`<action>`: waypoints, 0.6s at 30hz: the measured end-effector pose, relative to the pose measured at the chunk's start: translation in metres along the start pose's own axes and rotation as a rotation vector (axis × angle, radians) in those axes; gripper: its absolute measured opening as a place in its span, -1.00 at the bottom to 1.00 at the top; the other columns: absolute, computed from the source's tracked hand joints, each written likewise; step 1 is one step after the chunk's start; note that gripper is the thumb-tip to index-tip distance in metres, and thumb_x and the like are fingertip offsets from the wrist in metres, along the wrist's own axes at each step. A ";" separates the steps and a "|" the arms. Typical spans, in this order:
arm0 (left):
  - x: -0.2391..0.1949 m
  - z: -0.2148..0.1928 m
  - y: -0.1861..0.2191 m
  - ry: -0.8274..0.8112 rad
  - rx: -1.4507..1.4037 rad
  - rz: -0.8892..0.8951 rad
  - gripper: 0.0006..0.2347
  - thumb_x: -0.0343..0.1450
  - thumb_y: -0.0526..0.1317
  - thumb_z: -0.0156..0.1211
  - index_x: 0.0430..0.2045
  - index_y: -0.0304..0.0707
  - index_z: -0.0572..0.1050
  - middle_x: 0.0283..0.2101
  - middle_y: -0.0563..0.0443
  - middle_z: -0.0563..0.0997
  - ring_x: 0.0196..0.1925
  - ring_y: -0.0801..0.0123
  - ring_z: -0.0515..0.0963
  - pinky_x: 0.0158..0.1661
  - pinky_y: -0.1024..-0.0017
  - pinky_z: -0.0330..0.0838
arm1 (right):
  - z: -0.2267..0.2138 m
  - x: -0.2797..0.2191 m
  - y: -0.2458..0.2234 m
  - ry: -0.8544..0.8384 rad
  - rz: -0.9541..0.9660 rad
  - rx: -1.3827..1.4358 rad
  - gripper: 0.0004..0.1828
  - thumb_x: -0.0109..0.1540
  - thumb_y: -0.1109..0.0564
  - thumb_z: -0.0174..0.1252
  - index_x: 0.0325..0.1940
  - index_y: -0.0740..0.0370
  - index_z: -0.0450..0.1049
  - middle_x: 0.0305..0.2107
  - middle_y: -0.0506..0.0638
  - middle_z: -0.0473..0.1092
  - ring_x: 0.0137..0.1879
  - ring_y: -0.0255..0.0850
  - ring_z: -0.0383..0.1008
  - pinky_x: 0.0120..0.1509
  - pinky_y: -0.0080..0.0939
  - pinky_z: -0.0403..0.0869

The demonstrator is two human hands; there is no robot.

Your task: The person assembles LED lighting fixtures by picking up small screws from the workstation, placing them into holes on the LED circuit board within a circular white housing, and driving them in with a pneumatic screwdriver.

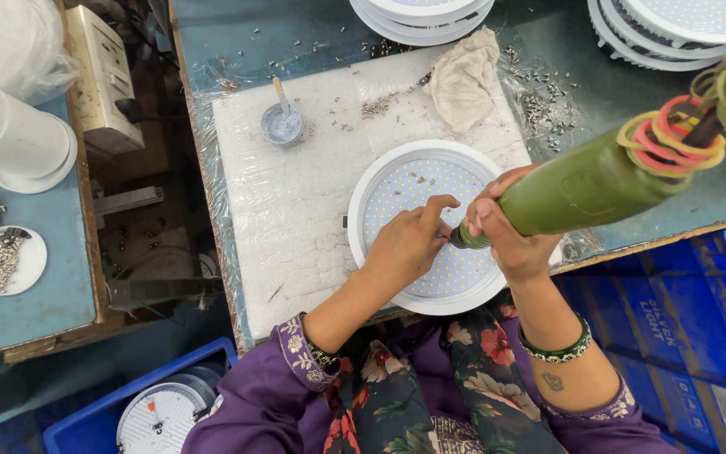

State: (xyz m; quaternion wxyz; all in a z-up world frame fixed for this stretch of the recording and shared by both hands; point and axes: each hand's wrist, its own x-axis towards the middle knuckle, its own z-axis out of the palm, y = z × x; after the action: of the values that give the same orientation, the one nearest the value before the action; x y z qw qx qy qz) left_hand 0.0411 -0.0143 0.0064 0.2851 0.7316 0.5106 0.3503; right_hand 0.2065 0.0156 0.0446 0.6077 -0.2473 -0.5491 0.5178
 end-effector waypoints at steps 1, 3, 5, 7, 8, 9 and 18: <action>0.000 0.000 0.000 0.000 0.003 0.001 -0.55 0.32 -0.39 0.30 0.08 -0.16 0.31 -0.32 0.08 0.71 -0.17 0.13 0.67 -0.22 0.21 0.51 | 0.000 0.000 0.000 -0.007 -0.009 -0.001 -0.79 0.34 0.47 0.08 -0.02 0.36 0.24 -0.31 0.07 0.33 -0.38 -0.24 0.43 -0.27 -0.26 0.49; 0.001 0.000 -0.001 0.013 0.002 0.021 -0.55 0.32 -0.39 0.30 0.08 -0.15 0.32 -0.31 0.07 0.70 -0.18 0.14 0.67 -0.21 0.22 0.52 | 0.000 0.000 0.000 -0.015 -0.023 -0.004 -0.79 0.35 0.48 0.08 -0.02 0.36 0.25 -0.32 0.07 0.33 -0.40 -0.25 0.43 -0.29 -0.28 0.48; 0.000 0.001 -0.001 0.027 0.009 0.030 -0.55 0.32 -0.39 0.29 0.09 -0.14 0.33 -0.31 0.07 0.69 -0.19 0.13 0.67 -0.22 0.23 0.52 | 0.000 0.000 0.000 -0.022 -0.033 -0.007 -0.79 0.35 0.48 0.09 -0.02 0.35 0.25 -0.37 0.07 0.33 -0.40 -0.26 0.43 -0.30 -0.28 0.48; -0.001 0.002 -0.001 0.040 0.022 0.029 -0.55 0.32 -0.39 0.30 0.09 -0.13 0.34 -0.31 0.06 0.69 -0.20 0.12 0.66 -0.22 0.22 0.52 | 0.001 0.000 0.000 -0.012 -0.028 -0.012 -0.79 0.35 0.47 0.08 -0.02 0.35 0.25 -0.32 0.07 0.33 -0.40 -0.26 0.44 -0.30 -0.28 0.48; -0.002 0.002 -0.002 0.039 0.024 0.031 -0.55 0.32 -0.39 0.30 0.10 -0.13 0.33 -0.30 0.06 0.69 -0.20 0.12 0.66 -0.21 0.22 0.52 | 0.001 0.000 0.001 -0.008 -0.025 -0.013 -0.78 0.34 0.47 0.08 -0.02 0.35 0.25 -0.30 0.07 0.33 -0.40 -0.26 0.44 -0.30 -0.28 0.48; -0.003 0.002 -0.002 0.038 0.027 0.032 -0.55 0.33 -0.38 0.29 0.10 -0.12 0.33 -0.30 0.06 0.69 -0.21 0.12 0.65 -0.21 0.22 0.52 | 0.002 0.000 0.000 -0.018 -0.022 -0.015 -0.79 0.35 0.47 0.08 -0.02 0.35 0.25 -0.29 0.07 0.33 -0.39 -0.26 0.44 -0.30 -0.28 0.49; -0.008 0.001 -0.004 0.032 0.001 0.031 -0.51 0.35 -0.38 0.26 0.18 -0.09 0.28 -0.24 0.02 0.69 -0.14 0.11 0.67 -0.22 0.22 0.54 | 0.003 0.000 0.002 -0.045 -0.014 -0.097 -0.77 0.34 0.48 0.08 -0.02 0.33 0.23 -0.32 0.07 0.33 -0.40 -0.27 0.43 -0.30 -0.30 0.48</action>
State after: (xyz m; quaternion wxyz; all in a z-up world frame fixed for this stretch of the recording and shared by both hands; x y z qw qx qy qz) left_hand 0.0376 -0.0206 0.0008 0.2712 0.7340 0.5036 0.3661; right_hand 0.2024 0.0157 0.0438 0.5859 -0.2608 -0.5889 0.4919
